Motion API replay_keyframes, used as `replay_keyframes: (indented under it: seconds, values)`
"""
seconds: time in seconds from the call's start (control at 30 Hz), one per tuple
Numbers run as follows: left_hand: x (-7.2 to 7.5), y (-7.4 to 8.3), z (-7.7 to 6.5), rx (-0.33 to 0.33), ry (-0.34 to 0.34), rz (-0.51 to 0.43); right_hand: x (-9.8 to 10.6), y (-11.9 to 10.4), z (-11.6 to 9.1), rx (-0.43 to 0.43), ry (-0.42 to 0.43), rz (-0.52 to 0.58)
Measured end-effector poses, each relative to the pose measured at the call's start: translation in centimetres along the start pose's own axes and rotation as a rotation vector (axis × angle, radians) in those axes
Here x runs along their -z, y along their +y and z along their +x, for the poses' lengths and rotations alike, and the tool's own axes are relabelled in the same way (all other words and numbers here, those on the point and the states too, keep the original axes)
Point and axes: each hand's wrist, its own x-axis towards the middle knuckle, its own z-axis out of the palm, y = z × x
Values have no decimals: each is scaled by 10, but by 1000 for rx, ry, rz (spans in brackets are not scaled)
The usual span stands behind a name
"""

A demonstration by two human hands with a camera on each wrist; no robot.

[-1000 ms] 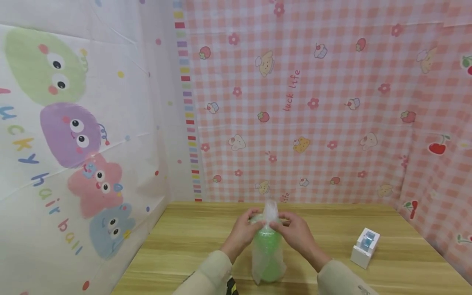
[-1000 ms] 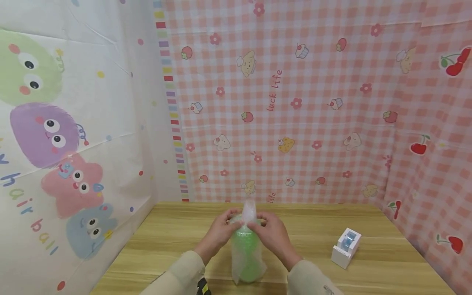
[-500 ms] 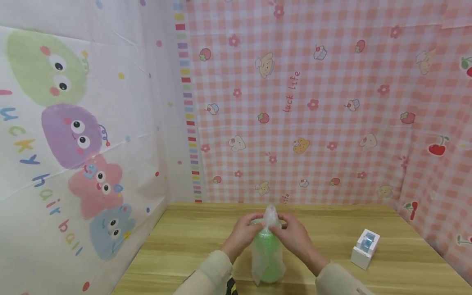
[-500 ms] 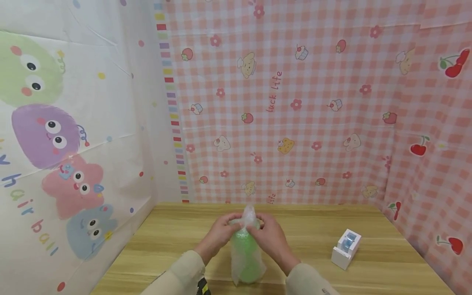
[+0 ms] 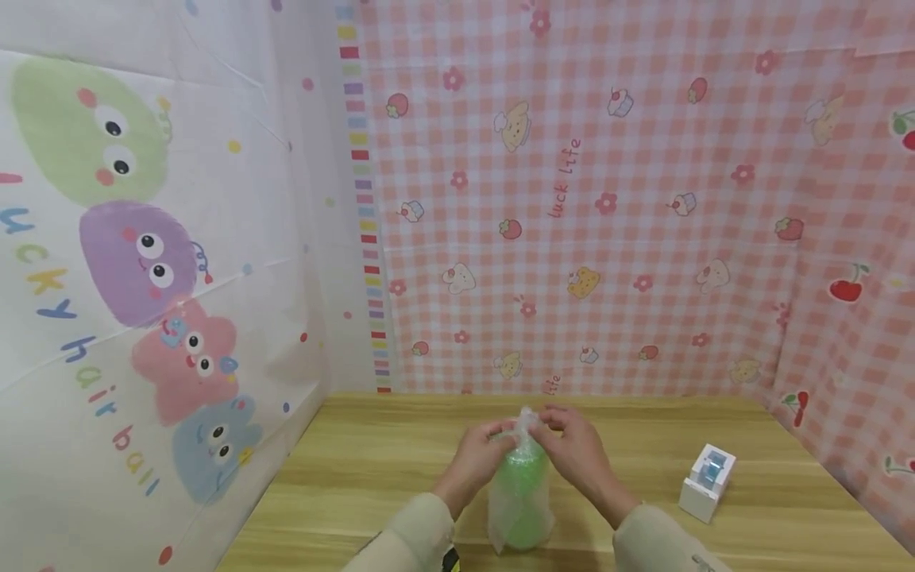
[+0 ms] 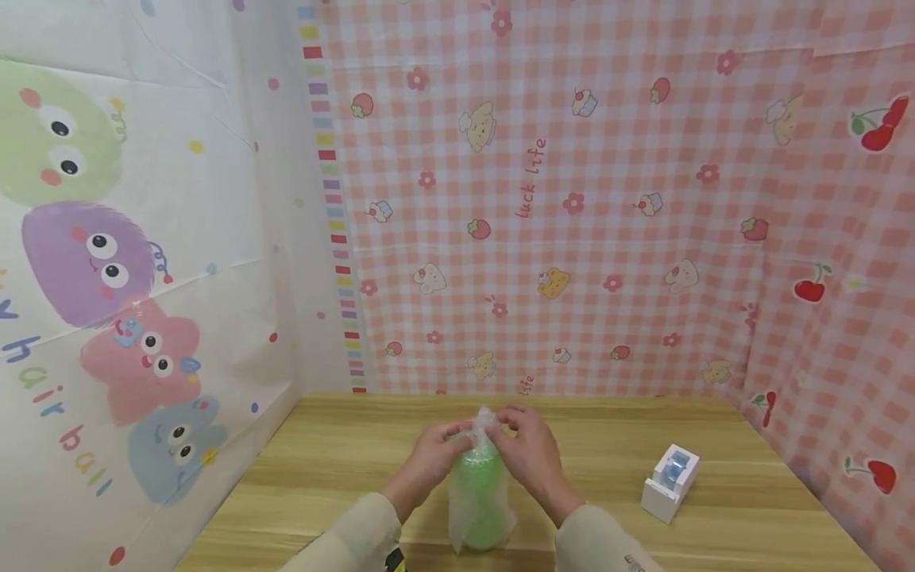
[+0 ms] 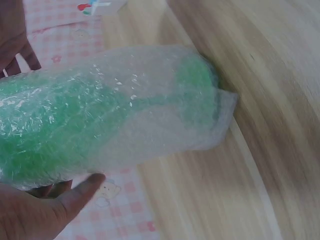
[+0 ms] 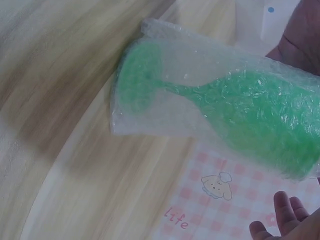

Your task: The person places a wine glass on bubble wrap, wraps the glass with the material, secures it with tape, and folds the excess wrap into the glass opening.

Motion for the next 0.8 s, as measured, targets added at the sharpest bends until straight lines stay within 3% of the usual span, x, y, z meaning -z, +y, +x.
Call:
replay_keyframes:
  seconds: [0.33,0.53,0.8]
  values:
    - [-1,1,1,35,-44,38,3,-2,-1,-29,-32,-34]
    - [-4,5,1,57,-19,15,2,-3,0,-44,-41,-63]
    - [-4,2,1,33,-3,13,-2,-3,-3,-73,-40,-60]
